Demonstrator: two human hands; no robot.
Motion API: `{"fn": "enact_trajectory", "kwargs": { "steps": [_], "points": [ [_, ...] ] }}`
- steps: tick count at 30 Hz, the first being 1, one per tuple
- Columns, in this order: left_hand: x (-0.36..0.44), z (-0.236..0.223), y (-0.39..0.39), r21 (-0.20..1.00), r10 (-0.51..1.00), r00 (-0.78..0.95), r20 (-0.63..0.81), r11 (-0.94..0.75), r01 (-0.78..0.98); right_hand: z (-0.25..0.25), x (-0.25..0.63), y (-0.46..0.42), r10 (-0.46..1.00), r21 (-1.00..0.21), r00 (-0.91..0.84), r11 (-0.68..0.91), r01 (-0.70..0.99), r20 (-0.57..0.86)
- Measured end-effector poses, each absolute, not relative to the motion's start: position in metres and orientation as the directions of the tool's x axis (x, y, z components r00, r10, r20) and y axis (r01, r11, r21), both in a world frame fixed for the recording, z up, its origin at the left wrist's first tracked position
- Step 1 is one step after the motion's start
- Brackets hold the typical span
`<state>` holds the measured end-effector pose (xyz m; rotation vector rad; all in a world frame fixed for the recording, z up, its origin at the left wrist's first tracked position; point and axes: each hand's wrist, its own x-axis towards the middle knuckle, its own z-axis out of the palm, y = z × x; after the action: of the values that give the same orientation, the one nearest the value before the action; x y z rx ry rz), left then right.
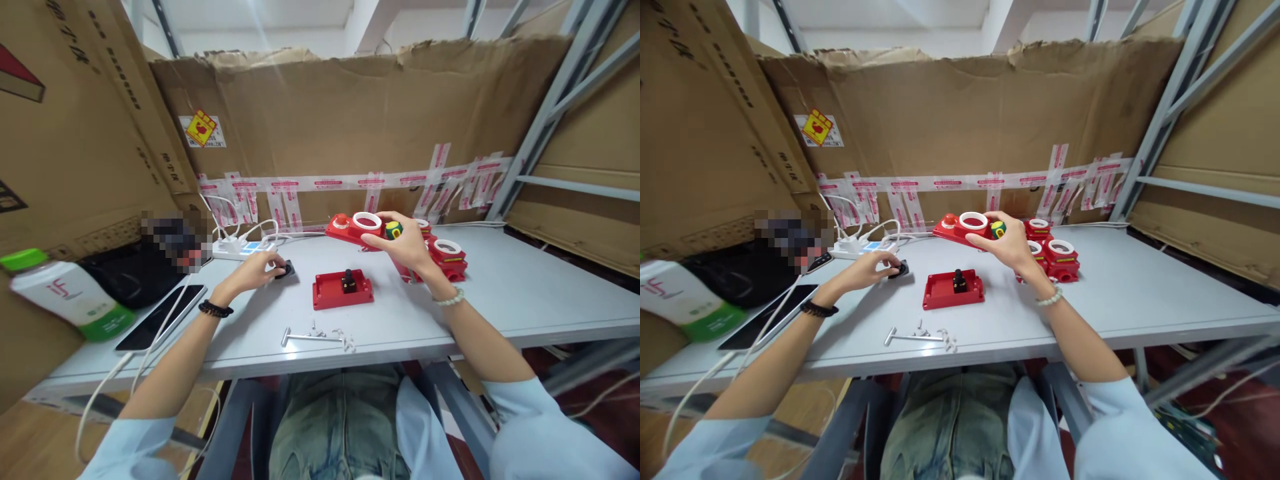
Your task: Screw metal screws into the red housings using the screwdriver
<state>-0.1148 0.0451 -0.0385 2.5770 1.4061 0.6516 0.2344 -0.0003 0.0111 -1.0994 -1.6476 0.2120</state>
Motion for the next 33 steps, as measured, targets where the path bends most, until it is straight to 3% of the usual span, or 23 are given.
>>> {"fn": "enact_trajectory", "kwargs": {
  "steps": [3, 7, 12, 22, 33],
  "points": [
    [-0.09, -0.018, 0.03, 0.345, 0.756, 0.527, 0.388, -0.649, 0.678, 0.012, 0.237, 0.001, 0.73, -0.634, 0.049, 0.556, 0.538, 0.681],
    [-0.04, 0.004, 0.017, 0.292, 0.649, 0.631, 0.426, -0.758, 0.583, 0.014, 0.242, 0.002, 0.703, -0.621, 0.076, 0.567, 0.54, 0.708],
    [0.008, 0.013, 0.017, 0.221, 0.575, 0.744, 0.34, -0.818, 0.531, 0.016, 0.244, 0.003, 0.683, -0.587, 0.074, 0.562, 0.582, 0.727],
    [0.021, 0.012, 0.011, 0.197, 0.605, 0.768, 0.209, -0.795, 0.573, 0.017, 0.243, 0.0, 0.701, -0.61, 0.068, 0.564, 0.557, 0.71],
    [0.021, 0.011, 0.012, 0.24, 0.631, 0.752, 0.191, -0.773, 0.588, 0.016, 0.241, 0.002, 0.7, -0.605, 0.064, 0.563, 0.563, 0.711]
  ]
}}
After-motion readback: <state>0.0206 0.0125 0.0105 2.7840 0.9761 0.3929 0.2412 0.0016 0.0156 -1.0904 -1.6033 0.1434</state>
